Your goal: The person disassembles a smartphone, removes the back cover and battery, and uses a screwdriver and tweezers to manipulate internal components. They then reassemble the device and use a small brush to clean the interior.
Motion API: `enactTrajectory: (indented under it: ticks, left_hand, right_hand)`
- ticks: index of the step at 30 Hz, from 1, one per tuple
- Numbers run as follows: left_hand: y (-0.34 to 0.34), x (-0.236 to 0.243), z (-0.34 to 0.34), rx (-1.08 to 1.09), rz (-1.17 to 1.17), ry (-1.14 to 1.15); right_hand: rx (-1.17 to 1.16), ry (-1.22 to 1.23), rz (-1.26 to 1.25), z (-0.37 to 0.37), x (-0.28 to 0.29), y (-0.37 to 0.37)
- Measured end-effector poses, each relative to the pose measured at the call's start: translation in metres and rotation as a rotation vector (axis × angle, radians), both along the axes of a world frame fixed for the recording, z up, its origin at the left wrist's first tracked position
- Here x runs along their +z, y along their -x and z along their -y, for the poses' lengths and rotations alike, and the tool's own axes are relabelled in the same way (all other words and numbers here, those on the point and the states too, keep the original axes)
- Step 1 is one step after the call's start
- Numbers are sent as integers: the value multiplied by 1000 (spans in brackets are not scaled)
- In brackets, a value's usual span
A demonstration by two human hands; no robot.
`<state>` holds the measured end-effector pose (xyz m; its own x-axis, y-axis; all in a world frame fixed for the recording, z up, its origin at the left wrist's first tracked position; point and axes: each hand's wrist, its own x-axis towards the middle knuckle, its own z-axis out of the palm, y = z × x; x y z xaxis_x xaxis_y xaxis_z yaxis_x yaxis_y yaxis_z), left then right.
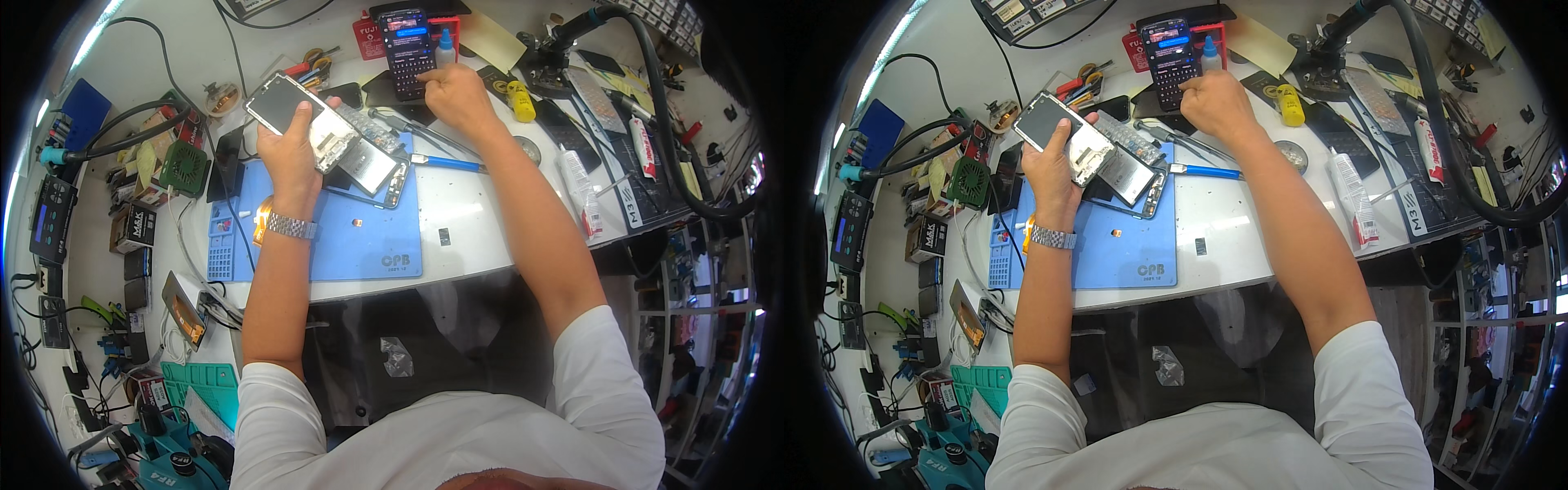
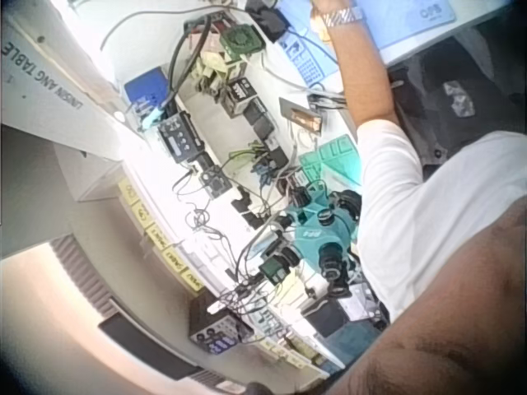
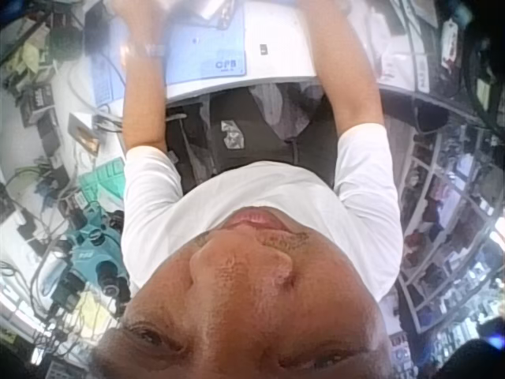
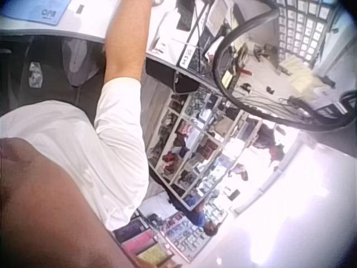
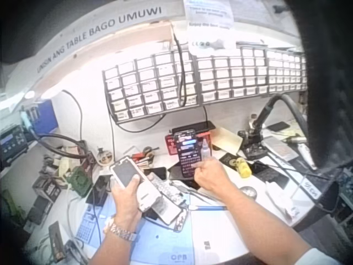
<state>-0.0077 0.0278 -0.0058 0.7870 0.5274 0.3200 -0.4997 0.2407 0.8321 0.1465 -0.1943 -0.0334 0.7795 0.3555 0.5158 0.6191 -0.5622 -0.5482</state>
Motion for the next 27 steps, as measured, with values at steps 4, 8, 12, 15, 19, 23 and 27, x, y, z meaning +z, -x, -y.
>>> enactTrajectory:
  ticks: [4, 8, 12, 15, 19, 23, 27]
  left_hand:
    - [1, 0, 0, -1, -1, -1]
    - [1, 0, 0, -15, 10, -4]
    - [0, -1, -1, -9, 4, 8]
    - [0, -1, -1, -9, 6, 10]
    - [0, 0, 0, 0, -1, 8]
    - [0, 0, 1, 1, -3, 11]
    - [0, 1, 1, 1, -3, 7]
  right_hand:
    - [-13, 1, 12, 1, -2, -3]
    - [-13, -8, 38, 2, -3, -3]
    - [-24, -23, 27, 1, -3, -4]
    - [-19, -27, 24, 1, -3, -4]
    - [-13, -6, 26, 2, -3, -4]
    - [-27, -16, 31, 1, -2, -3]
    - [-18, -2, 19, 1, -2, -4]
